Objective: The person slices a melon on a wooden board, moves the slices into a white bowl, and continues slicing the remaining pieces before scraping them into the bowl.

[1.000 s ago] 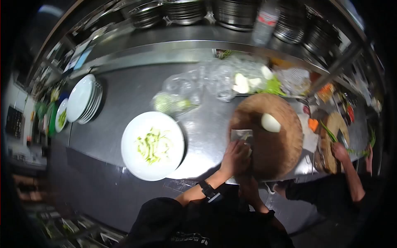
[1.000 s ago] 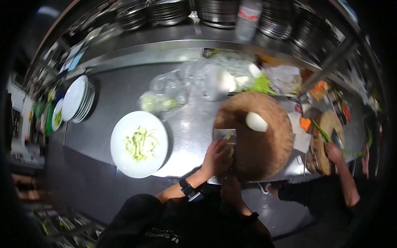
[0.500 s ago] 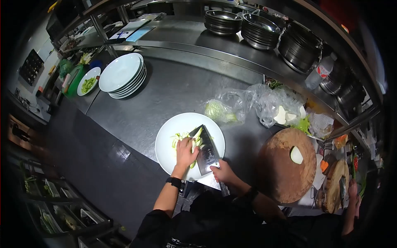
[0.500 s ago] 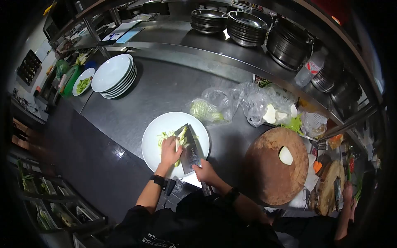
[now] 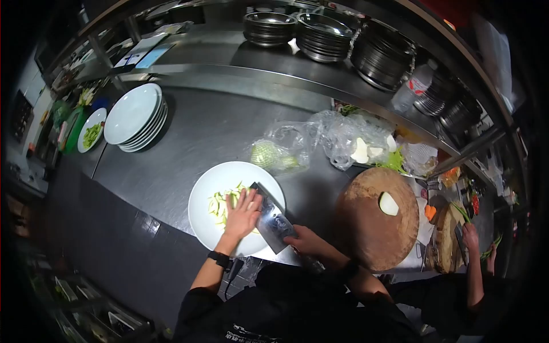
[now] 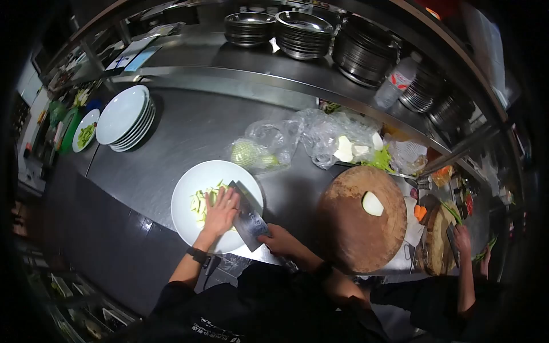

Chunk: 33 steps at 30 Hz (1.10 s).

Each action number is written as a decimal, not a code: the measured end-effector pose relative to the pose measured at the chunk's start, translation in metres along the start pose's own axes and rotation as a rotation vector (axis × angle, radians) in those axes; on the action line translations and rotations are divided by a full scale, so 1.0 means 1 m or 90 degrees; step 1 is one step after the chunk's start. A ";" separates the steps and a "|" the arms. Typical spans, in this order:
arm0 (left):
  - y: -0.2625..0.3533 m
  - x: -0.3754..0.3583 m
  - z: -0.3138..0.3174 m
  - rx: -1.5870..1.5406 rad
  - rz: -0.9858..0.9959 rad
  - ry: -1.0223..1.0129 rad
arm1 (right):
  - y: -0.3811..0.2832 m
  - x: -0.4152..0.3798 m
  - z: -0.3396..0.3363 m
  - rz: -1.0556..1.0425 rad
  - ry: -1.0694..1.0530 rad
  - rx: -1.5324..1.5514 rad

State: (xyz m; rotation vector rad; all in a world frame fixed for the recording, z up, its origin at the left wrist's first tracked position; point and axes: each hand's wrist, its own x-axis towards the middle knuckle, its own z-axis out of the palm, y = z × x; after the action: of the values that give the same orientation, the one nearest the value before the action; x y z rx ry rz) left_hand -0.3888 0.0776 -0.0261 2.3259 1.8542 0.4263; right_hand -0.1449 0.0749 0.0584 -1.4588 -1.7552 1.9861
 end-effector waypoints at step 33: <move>0.376 0.117 0.076 0.064 0.458 -0.083 | 0.235 -0.347 -0.223 0.051 0.450 -0.075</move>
State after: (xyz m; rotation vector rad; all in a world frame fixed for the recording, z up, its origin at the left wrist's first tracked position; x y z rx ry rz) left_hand 0.0083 0.1083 0.0227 2.9532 0.9501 0.2390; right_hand 0.3081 -0.0639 0.0926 -1.9646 -1.5109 1.1612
